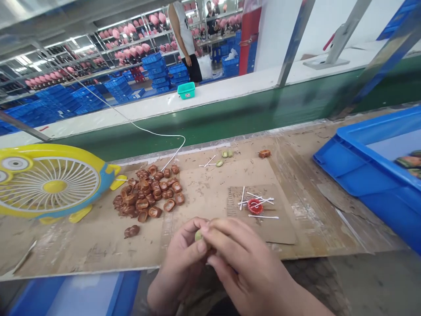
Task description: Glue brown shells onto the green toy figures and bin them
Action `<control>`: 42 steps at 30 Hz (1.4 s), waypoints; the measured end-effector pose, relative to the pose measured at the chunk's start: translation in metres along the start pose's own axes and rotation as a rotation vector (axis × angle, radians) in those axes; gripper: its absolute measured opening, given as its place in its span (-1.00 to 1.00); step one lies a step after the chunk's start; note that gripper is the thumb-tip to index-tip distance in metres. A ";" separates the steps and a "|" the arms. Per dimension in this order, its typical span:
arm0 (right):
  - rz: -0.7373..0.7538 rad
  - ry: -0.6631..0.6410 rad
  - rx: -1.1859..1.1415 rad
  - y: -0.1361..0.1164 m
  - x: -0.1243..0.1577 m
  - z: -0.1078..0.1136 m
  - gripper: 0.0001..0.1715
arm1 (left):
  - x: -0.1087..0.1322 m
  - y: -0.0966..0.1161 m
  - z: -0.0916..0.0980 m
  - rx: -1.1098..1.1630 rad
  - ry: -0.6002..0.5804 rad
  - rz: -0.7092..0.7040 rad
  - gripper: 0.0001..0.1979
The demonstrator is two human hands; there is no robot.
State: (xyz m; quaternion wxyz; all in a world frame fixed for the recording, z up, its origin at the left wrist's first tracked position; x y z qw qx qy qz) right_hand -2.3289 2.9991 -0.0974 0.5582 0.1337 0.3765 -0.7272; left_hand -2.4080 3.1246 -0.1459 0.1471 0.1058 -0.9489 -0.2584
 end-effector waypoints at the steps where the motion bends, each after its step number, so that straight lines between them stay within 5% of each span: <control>1: -0.051 0.012 0.025 0.003 0.006 0.003 -0.49 | 0.000 -0.001 -0.001 0.070 -0.042 0.009 -0.73; 7: -0.277 0.018 0.171 0.031 0.045 0.016 -0.61 | -0.001 -0.004 -0.004 0.304 -0.238 0.055 -0.74; 18: -0.385 0.025 0.286 0.058 0.080 0.029 -0.77 | 0.000 -0.010 -0.012 0.322 -0.324 0.035 -0.71; 24: -0.341 0.015 0.231 0.048 0.071 0.028 -0.79 | -0.005 -0.009 -0.013 0.313 -0.222 0.007 -0.68; 30: -0.328 -0.035 0.107 0.029 0.047 0.016 -0.55 | -0.009 -0.015 -0.011 0.278 0.078 0.004 -0.59; 35: -0.272 -0.204 -0.049 0.019 0.014 0.008 -0.30 | -0.005 -0.023 -0.026 0.227 0.073 0.038 -0.66; 42: -0.236 -0.304 -0.326 0.017 -0.011 0.002 -0.52 | -0.002 -0.028 -0.031 0.202 0.103 0.040 -0.75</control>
Point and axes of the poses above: each hand's wrist, its own x-axis away from the middle knuckle, its own z-axis out of the back of the hand, y = z × x, the point moved 4 cm from there along -x, towards the middle knuckle, and after that the axes turned 13 degrees about x, right-handed, at the moved point
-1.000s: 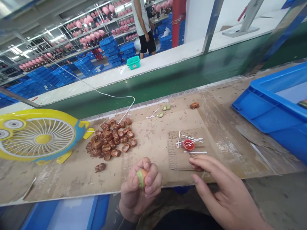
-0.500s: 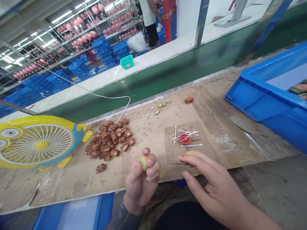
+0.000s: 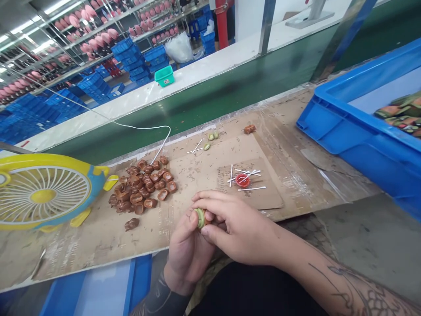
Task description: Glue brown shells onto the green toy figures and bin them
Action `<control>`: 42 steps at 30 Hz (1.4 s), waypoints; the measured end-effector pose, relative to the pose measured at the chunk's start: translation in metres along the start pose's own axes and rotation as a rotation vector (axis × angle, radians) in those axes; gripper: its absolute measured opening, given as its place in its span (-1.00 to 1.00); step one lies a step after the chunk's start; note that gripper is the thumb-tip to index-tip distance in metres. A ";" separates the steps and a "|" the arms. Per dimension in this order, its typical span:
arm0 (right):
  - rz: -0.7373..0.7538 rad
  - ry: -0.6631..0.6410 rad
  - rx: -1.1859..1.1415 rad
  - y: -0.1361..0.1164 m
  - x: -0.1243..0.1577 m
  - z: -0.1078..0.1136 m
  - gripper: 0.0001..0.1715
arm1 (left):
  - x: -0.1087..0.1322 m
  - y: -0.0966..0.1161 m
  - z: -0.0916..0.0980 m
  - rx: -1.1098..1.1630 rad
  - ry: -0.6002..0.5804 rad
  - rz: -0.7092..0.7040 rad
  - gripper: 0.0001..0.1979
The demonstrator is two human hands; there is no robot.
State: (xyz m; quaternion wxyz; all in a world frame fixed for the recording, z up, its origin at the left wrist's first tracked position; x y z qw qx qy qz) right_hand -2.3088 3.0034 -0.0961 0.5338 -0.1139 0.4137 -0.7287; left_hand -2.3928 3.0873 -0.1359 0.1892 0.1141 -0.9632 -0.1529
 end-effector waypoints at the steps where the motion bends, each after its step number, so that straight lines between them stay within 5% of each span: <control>1: -0.001 0.003 -0.023 0.000 0.000 0.000 -0.53 | 0.001 0.000 0.001 0.011 0.001 -0.003 -0.75; 12: -0.132 0.011 -0.113 0.001 0.002 -0.006 -0.59 | 0.005 -0.006 0.000 0.041 0.063 -0.001 -0.78; 24: -0.131 -0.020 -0.120 0.004 0.015 -0.010 -0.40 | 0.008 -0.008 -0.003 0.080 0.068 0.015 -0.82; 42: -0.042 -0.049 -0.335 -0.002 0.007 -0.008 -0.64 | 0.008 -0.008 -0.005 0.136 0.031 0.036 -0.88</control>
Point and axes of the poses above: each hand's wrist, its own x-axis away from the middle knuckle, its own z-axis out of the back of the hand, y = z × x, the point moved 4 cm from there along -x, towards the middle knuckle, and after that the axes turned 13 degrees about x, right-handed, at the moved point
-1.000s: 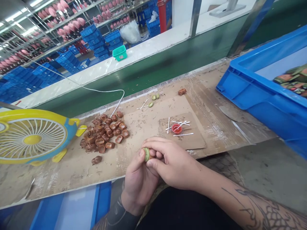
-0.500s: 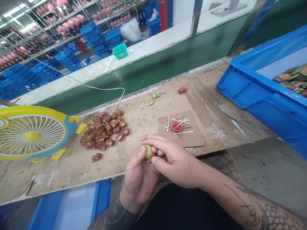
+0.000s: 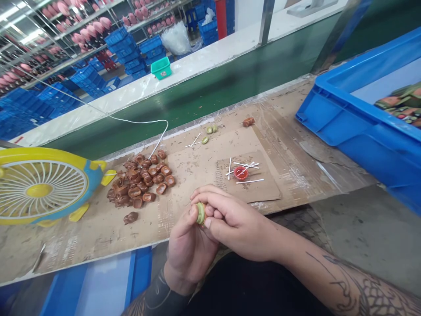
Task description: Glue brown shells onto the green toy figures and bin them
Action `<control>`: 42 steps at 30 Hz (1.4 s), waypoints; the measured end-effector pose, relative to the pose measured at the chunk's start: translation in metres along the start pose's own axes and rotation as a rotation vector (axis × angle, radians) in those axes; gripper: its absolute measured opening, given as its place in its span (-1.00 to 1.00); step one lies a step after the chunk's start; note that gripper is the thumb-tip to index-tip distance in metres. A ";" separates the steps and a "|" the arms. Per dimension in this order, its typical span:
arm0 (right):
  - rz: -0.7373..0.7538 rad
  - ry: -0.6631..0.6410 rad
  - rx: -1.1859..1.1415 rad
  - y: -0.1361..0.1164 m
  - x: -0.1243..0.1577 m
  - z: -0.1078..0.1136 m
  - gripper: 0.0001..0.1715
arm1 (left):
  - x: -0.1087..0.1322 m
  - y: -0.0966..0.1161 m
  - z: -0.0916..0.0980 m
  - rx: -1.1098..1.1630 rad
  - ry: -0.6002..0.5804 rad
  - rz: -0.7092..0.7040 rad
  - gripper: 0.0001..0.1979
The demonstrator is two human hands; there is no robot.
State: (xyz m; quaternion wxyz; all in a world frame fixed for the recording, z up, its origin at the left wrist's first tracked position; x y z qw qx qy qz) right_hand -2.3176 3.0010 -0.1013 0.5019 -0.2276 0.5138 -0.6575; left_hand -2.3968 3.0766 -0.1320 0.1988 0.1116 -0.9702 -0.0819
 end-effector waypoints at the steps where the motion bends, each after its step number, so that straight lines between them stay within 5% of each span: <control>1: 0.005 -0.010 0.001 0.000 0.000 0.000 -0.65 | 0.000 0.000 0.001 0.005 -0.005 0.001 -0.88; 13: 0.001 -0.124 0.074 -0.002 0.001 0.003 -0.71 | -0.003 -0.004 0.000 -0.017 -0.057 -0.011 -0.84; 21: -0.037 0.017 0.293 0.027 0.008 0.008 -0.62 | -0.010 0.018 0.018 -0.605 -0.103 -0.102 -0.67; 26: -0.211 0.013 -0.069 0.041 0.026 0.002 -0.67 | -0.007 0.026 0.027 -0.679 -0.101 0.065 -0.66; 29: -0.291 0.174 -0.240 0.055 0.041 0.009 -0.52 | -0.008 0.027 0.035 -0.625 -0.025 0.041 -0.66; 31: -0.352 0.285 -0.016 0.070 0.053 0.028 -0.52 | -0.008 0.031 0.043 -0.562 0.048 -0.005 -0.68; 36: -0.603 0.388 0.987 0.124 0.084 0.104 -0.37 | -0.009 0.044 0.050 -0.454 0.097 -0.023 -0.75; 39: -0.722 0.299 1.169 0.149 0.093 0.125 -0.32 | -0.011 0.047 0.046 -0.428 0.096 -0.006 -0.75; 42: -0.702 0.387 1.178 0.140 0.087 0.125 -0.27 | -0.014 0.045 0.043 -0.435 0.106 -0.007 -0.68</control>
Point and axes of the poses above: each hand's wrist, its own x-axis away from the middle knuckle, its own z-axis out of the back of the hand, y = z × x, the point moved 4 cm from there along -x, towards the middle knuckle, and after that the axes turned 13 degrees about x, right-handed, at the moved point
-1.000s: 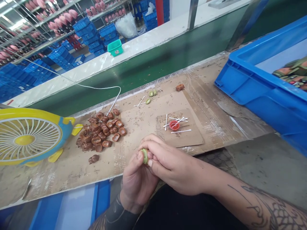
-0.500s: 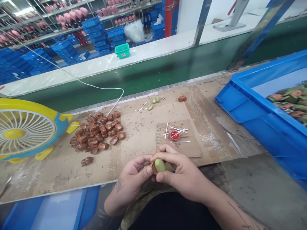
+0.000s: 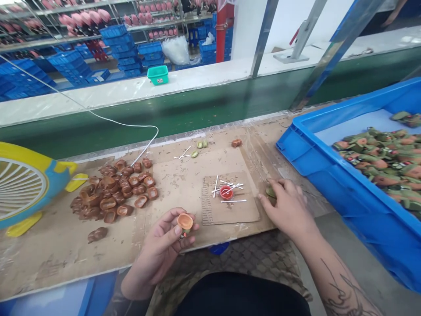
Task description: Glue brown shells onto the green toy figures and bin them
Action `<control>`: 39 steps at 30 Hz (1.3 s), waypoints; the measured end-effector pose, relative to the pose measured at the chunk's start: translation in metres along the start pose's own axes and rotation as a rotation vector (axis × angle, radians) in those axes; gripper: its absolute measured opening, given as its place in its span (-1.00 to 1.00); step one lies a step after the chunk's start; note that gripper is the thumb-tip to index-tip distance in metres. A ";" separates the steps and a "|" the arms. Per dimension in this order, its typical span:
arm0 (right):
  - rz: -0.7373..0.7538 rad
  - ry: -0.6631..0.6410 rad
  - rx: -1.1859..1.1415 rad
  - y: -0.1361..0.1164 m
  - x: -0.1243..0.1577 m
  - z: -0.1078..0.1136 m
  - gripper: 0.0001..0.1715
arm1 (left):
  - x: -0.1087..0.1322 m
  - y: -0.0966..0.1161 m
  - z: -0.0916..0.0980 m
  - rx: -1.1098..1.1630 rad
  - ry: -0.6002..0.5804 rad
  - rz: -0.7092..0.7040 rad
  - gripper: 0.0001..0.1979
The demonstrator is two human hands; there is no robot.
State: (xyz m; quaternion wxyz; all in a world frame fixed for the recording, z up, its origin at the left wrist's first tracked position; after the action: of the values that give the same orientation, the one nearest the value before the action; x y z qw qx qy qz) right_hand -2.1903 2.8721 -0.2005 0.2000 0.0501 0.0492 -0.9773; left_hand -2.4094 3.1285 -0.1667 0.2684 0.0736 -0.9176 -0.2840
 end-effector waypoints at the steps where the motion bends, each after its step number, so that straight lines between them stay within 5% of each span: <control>1: -0.004 0.037 -0.058 -0.008 0.000 0.007 -0.28 | -0.001 0.000 -0.001 -0.011 0.007 -0.011 -0.64; 3: -0.002 0.015 -0.242 -0.028 -0.002 0.019 -0.35 | -0.003 -0.001 -0.003 -0.027 0.020 -0.041 -0.59; 7: -0.016 -0.265 -0.587 -0.064 -0.013 0.025 -0.48 | -0.006 -0.004 -0.011 -0.041 -0.013 -0.083 -0.62; 14: 0.084 -0.444 -0.800 -0.091 -0.020 0.019 -0.63 | -0.013 -0.007 -0.010 -0.102 -0.117 -0.140 -0.67; 18: 0.174 -0.381 -0.650 -0.095 -0.017 0.030 -0.66 | -0.017 -0.006 -0.003 -0.186 -0.127 -0.243 -0.70; 24: 0.261 -0.123 -0.569 -0.093 -0.008 0.053 -0.66 | -0.020 -0.004 -0.007 -0.243 -0.113 -0.293 -0.74; 31: 0.248 0.011 -0.571 -0.088 -0.002 0.051 -0.69 | -0.027 -0.009 -0.012 -0.265 -0.112 -0.330 -0.75; 35: 0.114 0.086 -0.689 -0.084 0.005 0.057 -0.71 | -0.032 -0.012 -0.019 -0.267 -0.085 -0.359 -0.73; 39: 0.064 0.022 -0.977 -0.093 0.021 0.066 -0.71 | -0.034 -0.012 -0.028 -0.286 -0.059 -0.351 -0.72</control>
State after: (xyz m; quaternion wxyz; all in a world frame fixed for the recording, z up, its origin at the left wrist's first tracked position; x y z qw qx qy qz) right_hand -2.2515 2.9417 -0.1302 0.2294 -0.0379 0.5026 -0.8327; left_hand -2.3657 3.1144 -0.1694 0.1955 0.1848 -0.8487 -0.4554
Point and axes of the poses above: each hand's wrist, its own x-axis away from the middle knuckle, its own z-axis out of the back of the hand, y = z × x, the point moved 4 cm from there along -x, towards the middle knuckle, and after that the axes turned 13 degrees about x, right-handed, at the moved point
